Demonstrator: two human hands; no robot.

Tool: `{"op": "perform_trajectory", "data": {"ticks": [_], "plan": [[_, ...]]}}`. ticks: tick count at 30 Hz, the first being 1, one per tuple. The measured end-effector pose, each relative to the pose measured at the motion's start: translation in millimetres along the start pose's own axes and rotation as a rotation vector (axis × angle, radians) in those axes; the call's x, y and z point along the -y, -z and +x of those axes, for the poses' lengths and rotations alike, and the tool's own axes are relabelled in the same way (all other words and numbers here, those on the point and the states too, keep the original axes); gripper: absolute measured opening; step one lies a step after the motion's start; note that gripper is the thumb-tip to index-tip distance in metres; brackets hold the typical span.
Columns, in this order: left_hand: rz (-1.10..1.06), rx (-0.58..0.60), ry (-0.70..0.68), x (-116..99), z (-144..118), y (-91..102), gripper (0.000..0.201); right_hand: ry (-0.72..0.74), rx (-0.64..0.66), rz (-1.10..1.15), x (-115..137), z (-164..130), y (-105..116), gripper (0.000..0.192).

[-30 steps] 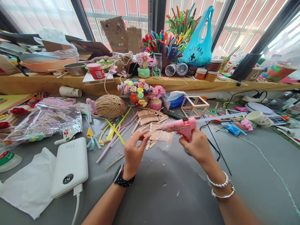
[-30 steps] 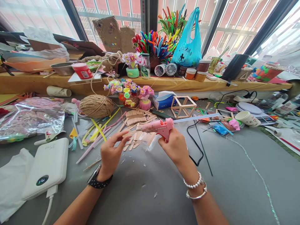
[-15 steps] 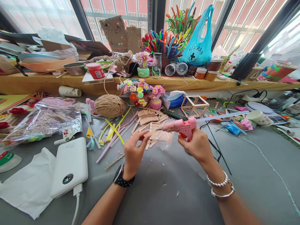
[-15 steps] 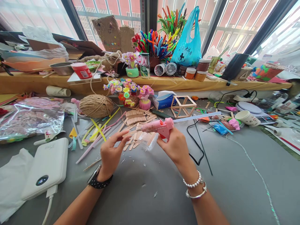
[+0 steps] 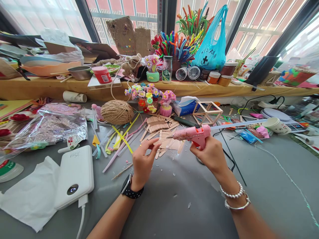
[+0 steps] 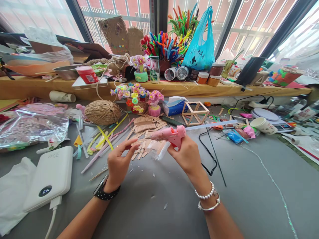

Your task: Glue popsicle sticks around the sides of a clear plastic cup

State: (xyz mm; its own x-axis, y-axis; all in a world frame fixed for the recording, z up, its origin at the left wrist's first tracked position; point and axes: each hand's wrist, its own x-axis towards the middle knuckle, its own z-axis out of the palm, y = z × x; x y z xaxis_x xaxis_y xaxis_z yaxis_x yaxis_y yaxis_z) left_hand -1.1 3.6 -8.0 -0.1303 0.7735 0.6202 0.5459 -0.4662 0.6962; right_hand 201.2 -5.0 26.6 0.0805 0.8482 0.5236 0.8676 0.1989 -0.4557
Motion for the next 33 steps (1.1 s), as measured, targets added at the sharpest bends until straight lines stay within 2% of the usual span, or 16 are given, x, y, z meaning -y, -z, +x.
{"op": "perform_trajectory", "data": {"ticks": [8,15,33], "plan": [[0.005,0.001,0.004,-1.4,0.3,0.7,0.016,-0.007,0.012,-0.011,0.2,0.1,0.5,0.014],[-0.010,0.007,0.003,-0.5,-0.7,1.0,0.016,-0.047,0.018,-0.007,-2.0,1.8,-1.0,0.005],[-0.008,-0.002,-0.003,-1.2,0.3,1.5,0.015,-0.064,0.012,-0.005,-5.3,3.7,1.0,0.008]]}}
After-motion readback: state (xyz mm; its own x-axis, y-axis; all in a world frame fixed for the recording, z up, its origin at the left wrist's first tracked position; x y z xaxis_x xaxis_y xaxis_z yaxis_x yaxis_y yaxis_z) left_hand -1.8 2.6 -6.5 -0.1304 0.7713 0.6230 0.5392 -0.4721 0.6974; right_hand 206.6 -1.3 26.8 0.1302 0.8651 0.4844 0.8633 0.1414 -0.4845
